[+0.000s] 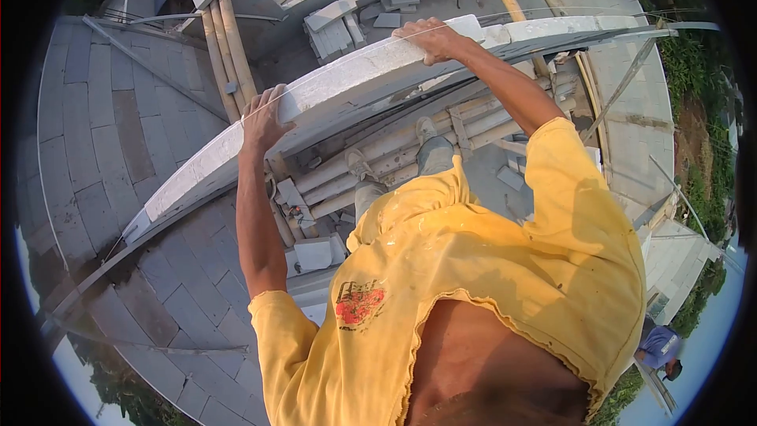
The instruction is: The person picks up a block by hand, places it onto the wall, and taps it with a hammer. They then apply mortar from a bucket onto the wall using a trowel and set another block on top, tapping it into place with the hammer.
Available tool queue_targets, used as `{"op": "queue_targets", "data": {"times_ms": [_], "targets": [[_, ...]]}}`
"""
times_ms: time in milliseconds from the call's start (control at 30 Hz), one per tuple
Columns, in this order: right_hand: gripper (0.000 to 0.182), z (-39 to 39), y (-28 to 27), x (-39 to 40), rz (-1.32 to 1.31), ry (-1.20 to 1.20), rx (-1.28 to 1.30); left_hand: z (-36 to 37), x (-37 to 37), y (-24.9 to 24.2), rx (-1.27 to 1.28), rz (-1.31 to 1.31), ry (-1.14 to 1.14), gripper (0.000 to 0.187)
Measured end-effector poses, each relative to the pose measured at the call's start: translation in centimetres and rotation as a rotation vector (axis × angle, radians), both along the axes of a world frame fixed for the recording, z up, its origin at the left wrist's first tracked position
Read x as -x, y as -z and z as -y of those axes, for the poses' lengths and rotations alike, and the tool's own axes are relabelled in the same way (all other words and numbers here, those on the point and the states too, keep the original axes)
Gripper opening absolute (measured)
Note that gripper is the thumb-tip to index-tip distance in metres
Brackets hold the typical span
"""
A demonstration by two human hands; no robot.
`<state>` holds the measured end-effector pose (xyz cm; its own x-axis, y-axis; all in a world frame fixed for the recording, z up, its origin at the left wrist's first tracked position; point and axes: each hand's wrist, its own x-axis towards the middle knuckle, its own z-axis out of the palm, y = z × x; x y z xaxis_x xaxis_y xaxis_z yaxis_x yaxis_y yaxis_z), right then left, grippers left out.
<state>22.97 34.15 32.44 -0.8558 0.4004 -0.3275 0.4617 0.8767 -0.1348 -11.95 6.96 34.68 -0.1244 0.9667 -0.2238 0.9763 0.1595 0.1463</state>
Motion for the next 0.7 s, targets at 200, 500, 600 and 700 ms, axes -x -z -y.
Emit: {"op": "queue_targets", "data": {"times_ms": [200,500,600,700], "targets": [[0.095,-0.3,0.9,-0.3,-0.037,-0.021,-0.047,0.5,-0.1,1.3,-0.073,0.001,0.010,0.097],[0.099,-0.3,1.1,0.2,0.013,-0.022,-0.031,0.3,0.2,1.9,-0.033,-0.004,-0.005,0.096],[0.100,-0.3,1.4,0.2,0.010,-0.027,-0.040,0.2,0.3,2.0,-0.021,0.006,-0.010,0.097],[0.101,-0.5,1.9,0.1,0.000,-0.029,-0.053,0.2,0.5,2.2,-0.012,0.013,-0.008,0.099]]}}
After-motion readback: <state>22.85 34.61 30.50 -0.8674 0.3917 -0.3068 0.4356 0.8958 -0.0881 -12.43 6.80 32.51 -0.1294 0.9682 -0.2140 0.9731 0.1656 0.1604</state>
